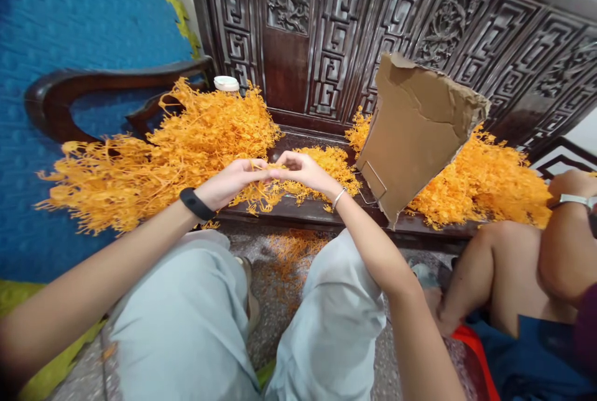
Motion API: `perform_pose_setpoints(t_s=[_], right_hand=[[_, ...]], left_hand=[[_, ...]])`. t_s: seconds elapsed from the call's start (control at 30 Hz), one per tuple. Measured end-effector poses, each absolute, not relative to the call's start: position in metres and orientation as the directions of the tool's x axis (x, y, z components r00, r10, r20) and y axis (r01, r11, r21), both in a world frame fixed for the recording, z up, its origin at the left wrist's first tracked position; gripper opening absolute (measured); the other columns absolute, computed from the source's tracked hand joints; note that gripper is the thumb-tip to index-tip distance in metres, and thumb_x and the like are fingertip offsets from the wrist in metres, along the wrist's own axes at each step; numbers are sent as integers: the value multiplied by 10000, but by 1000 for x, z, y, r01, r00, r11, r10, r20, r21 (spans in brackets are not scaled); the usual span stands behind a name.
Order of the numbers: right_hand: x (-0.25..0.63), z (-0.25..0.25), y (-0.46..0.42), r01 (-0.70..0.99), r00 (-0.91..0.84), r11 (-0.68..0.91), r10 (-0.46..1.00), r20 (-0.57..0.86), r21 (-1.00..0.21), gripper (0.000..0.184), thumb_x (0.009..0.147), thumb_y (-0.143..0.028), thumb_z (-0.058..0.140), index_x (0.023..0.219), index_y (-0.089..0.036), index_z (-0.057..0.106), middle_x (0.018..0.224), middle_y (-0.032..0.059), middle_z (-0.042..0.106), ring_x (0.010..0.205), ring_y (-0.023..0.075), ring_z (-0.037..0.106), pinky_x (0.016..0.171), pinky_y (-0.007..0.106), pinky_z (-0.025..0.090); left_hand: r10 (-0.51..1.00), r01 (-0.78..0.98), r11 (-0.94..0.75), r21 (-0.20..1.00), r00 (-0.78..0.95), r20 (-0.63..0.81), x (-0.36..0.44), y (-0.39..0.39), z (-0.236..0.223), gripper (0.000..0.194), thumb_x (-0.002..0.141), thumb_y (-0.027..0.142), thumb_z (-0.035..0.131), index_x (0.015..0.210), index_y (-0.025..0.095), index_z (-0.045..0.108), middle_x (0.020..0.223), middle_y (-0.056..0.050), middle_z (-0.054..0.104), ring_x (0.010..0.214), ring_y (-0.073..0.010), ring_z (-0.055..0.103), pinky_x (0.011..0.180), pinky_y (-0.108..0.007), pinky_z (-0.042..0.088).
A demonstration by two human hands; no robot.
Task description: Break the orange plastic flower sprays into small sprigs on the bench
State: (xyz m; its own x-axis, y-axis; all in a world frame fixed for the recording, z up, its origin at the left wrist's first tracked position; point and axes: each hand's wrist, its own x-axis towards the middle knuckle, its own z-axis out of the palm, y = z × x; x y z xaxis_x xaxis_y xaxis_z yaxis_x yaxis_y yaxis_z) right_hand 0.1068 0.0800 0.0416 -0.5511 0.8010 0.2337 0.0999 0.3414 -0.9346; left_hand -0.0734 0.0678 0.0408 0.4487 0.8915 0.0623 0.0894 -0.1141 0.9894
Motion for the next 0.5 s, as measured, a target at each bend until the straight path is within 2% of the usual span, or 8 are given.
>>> perform_pose_setpoints(t_s=[0.17, 0.3, 0.43, 0.5], right_hand=[[110, 48, 74, 123, -531, 349, 814, 235, -929, 339, 699, -442, 679, 663, -147, 515, 613, -21, 590, 580, 73, 557, 582, 209, 464], [112, 51, 71, 110, -553, 303, 810, 195, -947, 356, 738, -459, 633, 657, -155, 468, 621, -8, 608, 543, 71, 564, 550, 206, 464], [110, 53, 67, 23, -602, 219, 782, 162, -975, 356, 779, -471, 587, 682, -163, 437, 630, 3, 608, 534, 84, 571, 532, 215, 462], [108, 55, 64, -55, -615, 172, 771, 169, -983, 353, 780, -470, 589, 691, -166, 434, 641, 2, 603, 563, 93, 580, 559, 227, 473]], left_hand=[[871, 35, -175, 984, 471, 138, -71, 67, 42, 324, 698, 450, 635, 575, 164, 545, 582, 19, 499, 594, -105, 442, 628, -258, 329], [849, -48, -92, 995, 518, 103, -68, 61, 48, 371, 721, 460, 622, 538, 169, 480, 515, 41, 408, 482, -80, 383, 544, -256, 296], [842, -115, -56, 992, 528, 109, -65, 56, 53, 413, 730, 489, 611, 520, 166, 463, 489, 49, 366, 434, -66, 365, 506, -260, 266], [836, -153, -59, 986, 532, 133, -63, 55, 55, 427, 739, 494, 600, 512, 161, 460, 492, 38, 402, 430, -61, 364, 496, -259, 259]])
